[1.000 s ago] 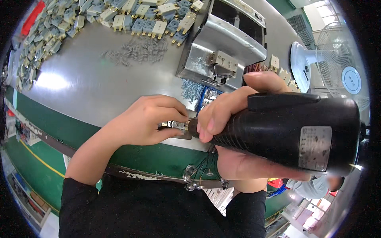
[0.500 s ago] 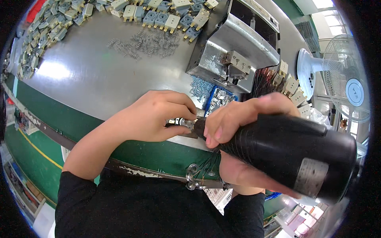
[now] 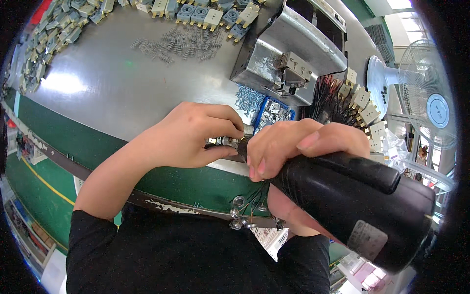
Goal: Assembling small electronic components into plastic housings using a power screwdriver on a production line.
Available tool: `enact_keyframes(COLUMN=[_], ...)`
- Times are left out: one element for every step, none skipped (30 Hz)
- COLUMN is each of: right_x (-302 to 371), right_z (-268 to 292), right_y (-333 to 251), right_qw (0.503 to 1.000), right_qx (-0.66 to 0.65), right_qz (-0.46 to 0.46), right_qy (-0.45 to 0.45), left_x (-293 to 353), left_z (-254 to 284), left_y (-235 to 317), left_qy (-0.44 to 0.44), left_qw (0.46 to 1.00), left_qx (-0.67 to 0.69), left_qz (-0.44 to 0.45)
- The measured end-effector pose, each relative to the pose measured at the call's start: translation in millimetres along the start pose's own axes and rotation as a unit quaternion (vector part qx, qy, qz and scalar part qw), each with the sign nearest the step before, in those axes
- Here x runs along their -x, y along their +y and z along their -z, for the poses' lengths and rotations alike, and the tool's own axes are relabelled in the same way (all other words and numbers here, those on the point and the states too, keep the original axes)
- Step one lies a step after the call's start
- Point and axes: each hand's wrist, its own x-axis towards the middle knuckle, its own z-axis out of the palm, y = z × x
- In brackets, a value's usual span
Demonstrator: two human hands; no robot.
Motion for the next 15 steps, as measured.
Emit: enact_keyframes(right_x=[1, 2, 3, 1, -2, -8, -16, -28, -38, -49, -55, -60, -62, -66, -69], right_z=[1, 3, 6, 9, 12, 16, 20, 23, 32, 42, 53, 63, 77, 88, 88], right_y=[-2, -5, -6, -4, 0, -1, -8, -16, -19, -19, -20, -18, -18, -15, -11], right_qw=[1.0, 0.999, 0.997, 0.997, 0.997, 0.996, 0.997, 0.998, 0.997, 0.996, 0.997, 0.996, 0.996, 0.995, 0.993], right_qx=[0.001, -0.025, -0.055, -0.057, -0.062, -0.058, -0.047, -0.063, -0.075, -0.087, -0.066, -0.051, -0.033, -0.01, -0.009], right_qz=[0.001, -0.027, -0.05, -0.044, -0.035, -0.027, -0.016, -0.009, 0.011, 0.032, 0.034, 0.038, 0.043, 0.064, 0.065], right_qy=[0.0, 0.005, 0.009, 0.008, -0.031, -0.069, -0.052, -0.017, -0.009, -0.001, 0.032, 0.065, 0.067, 0.075, 0.095], left_x=[0, 0, 0, 1, 3, 1, -1, -3, -5, -4, -4, -2, -3, -6, -4], left_z=[1, 1, 3, 5, 5, 4, 4, 5, 4, 3, 2, 4, 3, 2, 2], left_y=[1, 1, 2, 3, 3, 2, 3, 3, 4, 3, 2, 2, 2, 2, 3], left_qy=[0.0, -0.008, -0.015, -0.015, -0.013, -0.012, -0.013, -0.01, -0.008, -0.012, -0.006, 0.001, -0.003, -0.009, -0.011], left_qw=[1.0, 1.0, 1.0, 1.0, 1.0, 1.0, 1.0, 1.0, 1.0, 1.0, 1.0, 1.0, 1.0, 1.0, 1.0], left_qx=[0.0, -0.004, -0.013, -0.019, -0.025, -0.024, -0.024, -0.017, -0.013, -0.018, -0.008, -0.003, 0.0, 0.0, 0.007], left_qz=[-0.001, 0.006, 0.013, 0.012, 0.014, 0.01, 0.002, -0.002, -0.005, -0.013, -0.016, -0.015, -0.016, -0.03, -0.015])
